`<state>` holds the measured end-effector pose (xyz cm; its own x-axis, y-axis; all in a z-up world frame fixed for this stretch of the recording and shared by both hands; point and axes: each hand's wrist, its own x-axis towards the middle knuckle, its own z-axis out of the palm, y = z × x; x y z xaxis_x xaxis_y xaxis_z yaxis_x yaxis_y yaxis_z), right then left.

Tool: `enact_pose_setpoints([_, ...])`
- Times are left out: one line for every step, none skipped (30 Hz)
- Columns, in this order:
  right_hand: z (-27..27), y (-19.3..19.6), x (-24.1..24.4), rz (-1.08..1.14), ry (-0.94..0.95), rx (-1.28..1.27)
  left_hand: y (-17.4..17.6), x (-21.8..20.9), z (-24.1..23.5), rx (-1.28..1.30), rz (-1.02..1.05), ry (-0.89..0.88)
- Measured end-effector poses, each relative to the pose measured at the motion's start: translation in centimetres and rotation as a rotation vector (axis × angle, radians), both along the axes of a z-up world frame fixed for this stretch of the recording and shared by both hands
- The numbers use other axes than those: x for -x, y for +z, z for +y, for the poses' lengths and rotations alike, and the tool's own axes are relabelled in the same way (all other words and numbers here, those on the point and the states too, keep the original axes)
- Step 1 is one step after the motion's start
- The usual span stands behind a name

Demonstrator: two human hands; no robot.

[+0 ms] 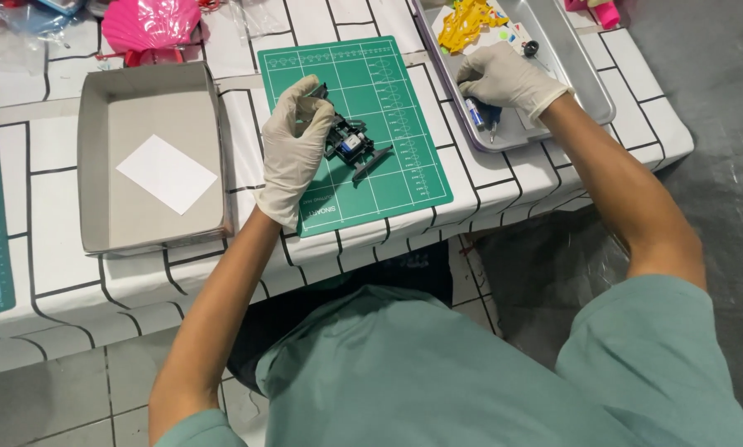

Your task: The person opens a box containing a model kit and removes the parts. They place the main chassis on a green cutting mat and begin assembling it by hand, attaching various small components, wheels, and a battery pack to the frame.

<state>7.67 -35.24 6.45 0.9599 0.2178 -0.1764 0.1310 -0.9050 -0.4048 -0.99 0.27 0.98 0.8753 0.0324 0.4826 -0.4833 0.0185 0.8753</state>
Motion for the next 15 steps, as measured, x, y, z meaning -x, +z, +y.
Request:
enact_pose_setpoints([0.0, -0.1, 0.0, -0.007, -0.001, 0.002, 0.1, 0.1, -0.1, 0.002, -0.007, -0.001])
enact_pose_setpoints([0.0, -0.2, 0.0, -0.002, -0.005, 0.015, 0.2, 0.2, -0.1, 0.010, 0.020, 0.002])
enact_pose_setpoints([0.2, 0.0, -0.3, -0.003, -0.004, 0.029, 0.5, 0.2, 0.0, 0.019, 0.041, 0.010])
enact_pose_setpoints([1.0, 1.0, 0.8, -0.017, -0.001, 0.032, 0.6, 0.5, 0.0, 0.021, 0.027, 0.013])
enact_pose_setpoints([2.0, 2.0, 1.6, 0.070, -0.060, 0.007, 0.7, 0.6, 0.1, 0.023, 0.038, -0.008])
enact_pose_setpoints([2.9, 2.9, 2.3, 0.158, -0.119, -0.017, 0.8, 0.6, 0.2, 0.025, 0.049, -0.029])
enact_pose_setpoints([1.5, 1.1, 1.7, 0.146, -0.112, -0.019, 0.3, 0.3, 0.1, 0.024, 0.037, -0.023])
enact_pose_setpoints([0.1, -0.7, 0.9, -0.045, -0.013, 0.014, -0.3, -0.2, -0.1, -0.026, 0.089, 0.027])
enact_pose_setpoints([-1.4, -2.7, 0.2, -0.229, 0.088, 0.043, -1.1, -0.5, -0.4, -0.077, 0.146, 0.077])
enact_pose_setpoints([-0.2, -0.3, 0.6, -0.236, 0.093, 0.041, -0.1, -0.3, 0.0, -0.078, 0.140, 0.083])
enact_pose_setpoints([0.7, 1.8, 1.5, -0.157, 0.000, -0.037, 0.4, 0.2, 0.2, -0.020, 0.110, 0.016])
enact_pose_setpoints([1.6, 3.8, 2.4, -0.076, -0.093, -0.115, 0.9, 0.7, 0.3, 0.038, 0.079, -0.050])
enact_pose_setpoints([0.8, 3.5, 2.1, -0.069, -0.095, -0.116, 0.8, 0.6, 0.3, 0.037, 0.086, -0.052])
enact_pose_setpoints([0.0, 3.2, 1.8, -0.135, -0.070, -0.227, 0.7, 0.5, 0.3, 0.035, 0.072, -0.043])
enact_pose_setpoints([-0.9, 2.9, 1.6, -0.203, -0.050, -0.339, 0.7, 0.4, 0.1, 0.032, 0.057, -0.039])
